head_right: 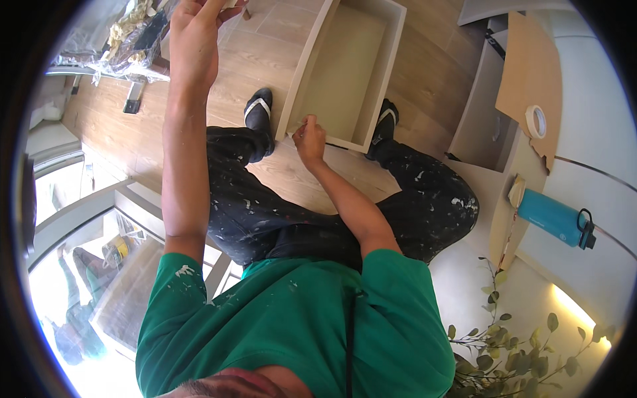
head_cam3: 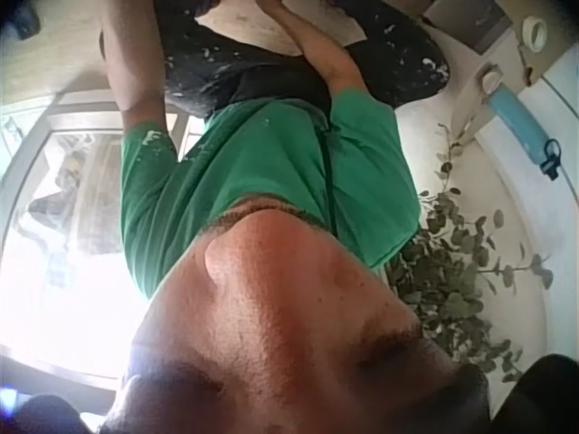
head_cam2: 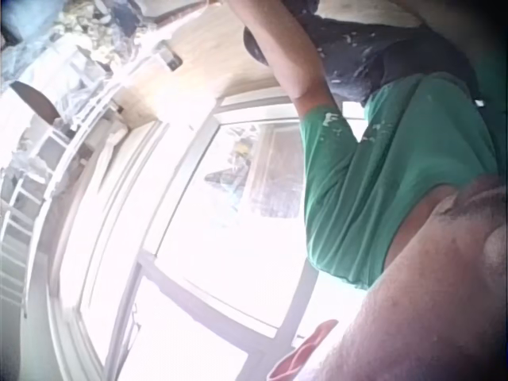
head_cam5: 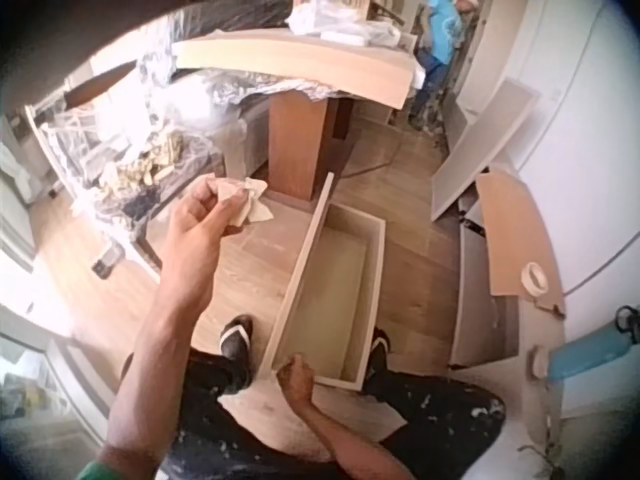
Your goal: The person paints the edges of a wooden drawer using a brush and a small container of light-colored paint, then removes pieces of masking tape from the corners and wipes the surface with a cloth.
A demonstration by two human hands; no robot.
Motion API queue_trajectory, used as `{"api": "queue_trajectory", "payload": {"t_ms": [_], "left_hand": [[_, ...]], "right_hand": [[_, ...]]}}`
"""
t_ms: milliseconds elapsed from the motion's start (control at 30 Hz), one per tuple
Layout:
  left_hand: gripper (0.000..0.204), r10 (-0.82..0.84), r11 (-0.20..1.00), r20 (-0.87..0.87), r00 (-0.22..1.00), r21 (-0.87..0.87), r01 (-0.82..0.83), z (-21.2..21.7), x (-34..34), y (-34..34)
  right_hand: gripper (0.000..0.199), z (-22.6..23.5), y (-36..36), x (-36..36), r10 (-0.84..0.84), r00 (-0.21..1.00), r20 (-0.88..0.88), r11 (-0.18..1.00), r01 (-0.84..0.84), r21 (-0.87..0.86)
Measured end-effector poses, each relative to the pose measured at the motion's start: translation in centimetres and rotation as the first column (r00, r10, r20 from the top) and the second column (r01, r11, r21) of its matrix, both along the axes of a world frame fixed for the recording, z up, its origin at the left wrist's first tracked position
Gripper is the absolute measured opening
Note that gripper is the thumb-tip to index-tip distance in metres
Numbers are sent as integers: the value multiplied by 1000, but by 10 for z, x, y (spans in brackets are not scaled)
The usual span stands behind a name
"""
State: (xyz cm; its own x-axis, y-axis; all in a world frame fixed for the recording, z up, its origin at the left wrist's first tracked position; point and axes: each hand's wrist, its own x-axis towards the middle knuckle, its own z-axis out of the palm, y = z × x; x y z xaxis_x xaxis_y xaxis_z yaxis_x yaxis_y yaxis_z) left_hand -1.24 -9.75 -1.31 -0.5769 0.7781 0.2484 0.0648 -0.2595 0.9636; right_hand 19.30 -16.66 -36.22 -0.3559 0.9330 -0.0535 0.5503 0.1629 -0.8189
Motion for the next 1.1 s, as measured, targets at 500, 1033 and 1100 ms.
{"api": "queue_trajectory", "payload": {"t_ms": [500, 1033, 1100], "left_hand": [[8, -45, 996, 61, 997, 81, 40, -6, -7, 2], [9, -7, 1000, 47, 999, 16, 6, -6, -11, 3], [9, -4, 1000, 68, 998, -7, 5, -2, -9, 3]], "right_hand": [[42, -6, -6, -1, -68, 998, -16, 990, 69, 121], [36, 14, -19, 4, -158, 974, -165, 982, 137, -128], [34, 42, 2, 16, -229, 946, -231, 965, 190, -181]]}}
